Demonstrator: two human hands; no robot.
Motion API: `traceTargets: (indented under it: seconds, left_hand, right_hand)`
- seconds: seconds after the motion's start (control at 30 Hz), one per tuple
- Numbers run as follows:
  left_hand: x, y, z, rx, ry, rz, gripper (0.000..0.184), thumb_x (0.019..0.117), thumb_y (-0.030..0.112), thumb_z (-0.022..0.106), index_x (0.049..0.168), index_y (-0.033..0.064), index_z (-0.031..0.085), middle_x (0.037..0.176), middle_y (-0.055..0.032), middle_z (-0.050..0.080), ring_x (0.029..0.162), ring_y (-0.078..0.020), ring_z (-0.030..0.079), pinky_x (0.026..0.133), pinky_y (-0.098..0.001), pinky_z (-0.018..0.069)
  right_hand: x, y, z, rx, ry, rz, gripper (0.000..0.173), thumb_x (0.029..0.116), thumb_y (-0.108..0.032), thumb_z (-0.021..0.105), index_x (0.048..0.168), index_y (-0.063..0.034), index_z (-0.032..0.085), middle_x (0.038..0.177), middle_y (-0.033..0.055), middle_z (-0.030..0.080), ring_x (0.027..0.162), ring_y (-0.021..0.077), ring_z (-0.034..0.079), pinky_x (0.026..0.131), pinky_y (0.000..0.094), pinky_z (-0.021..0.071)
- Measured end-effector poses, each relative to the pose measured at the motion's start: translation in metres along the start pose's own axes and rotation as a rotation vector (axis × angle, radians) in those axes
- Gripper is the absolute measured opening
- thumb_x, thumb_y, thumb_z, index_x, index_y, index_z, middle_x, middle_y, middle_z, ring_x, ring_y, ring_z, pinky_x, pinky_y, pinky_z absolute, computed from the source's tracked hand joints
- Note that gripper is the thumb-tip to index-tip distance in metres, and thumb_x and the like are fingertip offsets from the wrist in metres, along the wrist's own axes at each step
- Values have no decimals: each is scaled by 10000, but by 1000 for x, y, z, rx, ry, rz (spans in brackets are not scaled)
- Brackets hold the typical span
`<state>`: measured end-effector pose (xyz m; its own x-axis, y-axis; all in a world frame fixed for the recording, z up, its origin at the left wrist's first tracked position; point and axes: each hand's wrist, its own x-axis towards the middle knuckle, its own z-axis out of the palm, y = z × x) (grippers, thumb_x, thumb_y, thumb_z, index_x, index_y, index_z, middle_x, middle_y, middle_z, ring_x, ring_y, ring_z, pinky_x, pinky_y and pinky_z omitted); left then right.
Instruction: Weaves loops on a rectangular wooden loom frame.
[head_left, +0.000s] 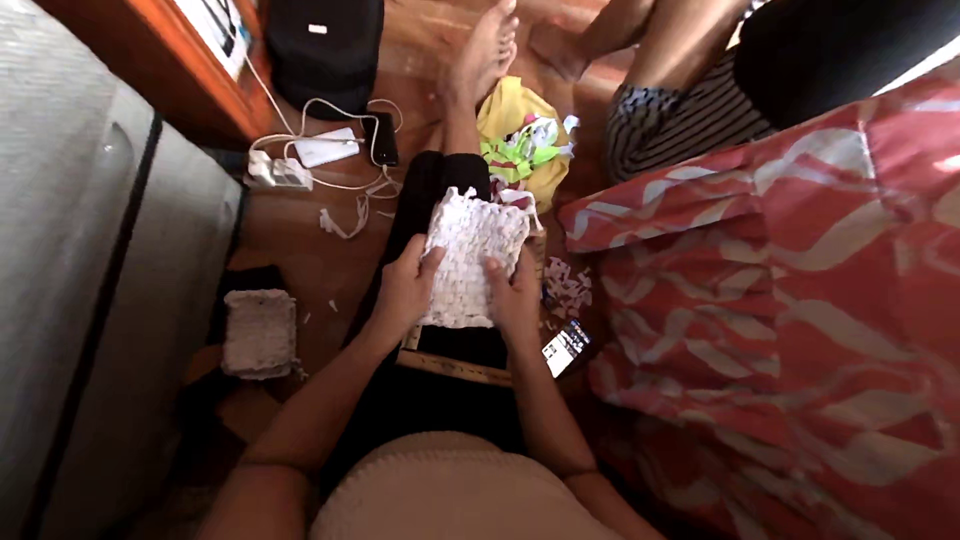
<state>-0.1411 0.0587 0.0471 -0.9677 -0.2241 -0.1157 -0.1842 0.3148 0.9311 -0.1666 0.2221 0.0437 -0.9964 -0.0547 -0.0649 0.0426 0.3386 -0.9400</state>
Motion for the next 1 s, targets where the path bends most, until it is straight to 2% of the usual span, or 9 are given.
traceTargets:
  seconds: [0.2,0.27,0.33,0.43,0.5,0.6,0.63,0.8,1.0]
  left_hand:
    - [-1,-8,-6,225,59,215,310,1060,249,548,1146,-28,656,828,-204,696,743,-342,710,687,-522,570]
    - [-4,-6,-5,190,10,113,356,1073,284,525,1214,-22,639,872,-219,701,792,-372,710,729,-559,565]
    - [-5,-3,-4,108,-60,-51,396,1086,317,495,1262,-20,604,940,-231,697,872,-380,707,798,-570,558]
    - [-4,-8,-6,-5,-91,-170,392,1095,320,472,1236,-26,588,970,-233,672,903,-371,679,831,-571,533]
    - [-4,-16,-18,-24,26,-63,351,1082,265,502,1247,-28,603,996,-217,686,912,-329,688,838,-536,546]
    - [-7,-25,-70,140,241,188,302,1051,200,550,1193,-48,648,1034,-191,706,922,-238,697,859,-418,562]
    - [-9,-27,-93,248,289,211,314,1043,222,568,1191,-37,665,1044,-197,717,936,-269,711,869,-457,564]
    - [-32,-32,-183,665,165,-214,389,1077,300,521,1318,7,605,1158,-324,659,1102,-542,628,917,-742,443]
    - [-65,-71,-209,476,156,-343,329,1066,219,551,1218,-62,628,1109,-311,651,1036,-454,637,929,-661,459]
  right_hand:
    - [-6,0,-4,-316,81,-157,395,1041,-233,595,1347,12,539,1032,161,703,841,213,709,777,446,595]
    - [-8,1,-4,-320,92,-155,380,1030,-204,607,1323,33,557,1049,174,697,882,219,703,824,454,584]
    - [-11,3,-3,-274,92,-150,390,1029,-170,600,1342,53,536,1103,166,679,932,158,686,867,374,574]
    - [-18,4,-3,-220,15,-204,425,1026,-142,572,1368,92,477,1066,152,660,870,78,660,813,282,568]
    - [-22,7,-5,-211,-132,-241,431,1022,-175,550,1362,79,482,1032,103,677,849,31,663,783,246,577]
    - [-22,16,-19,-233,-259,-316,389,1040,-188,528,1326,71,579,1012,130,708,835,100,692,755,278,595]
    - [-22,19,-26,-246,-255,-314,369,1044,-174,519,1304,76,599,1043,149,703,872,116,692,787,287,594]
    - [-26,33,-70,-256,-49,-212,337,1064,-121,459,1212,141,610,1037,153,674,863,34,648,775,195,552]
    - [-37,53,-105,-236,106,-167,336,1071,-103,437,1159,185,586,993,114,667,829,-32,645,777,153,554]
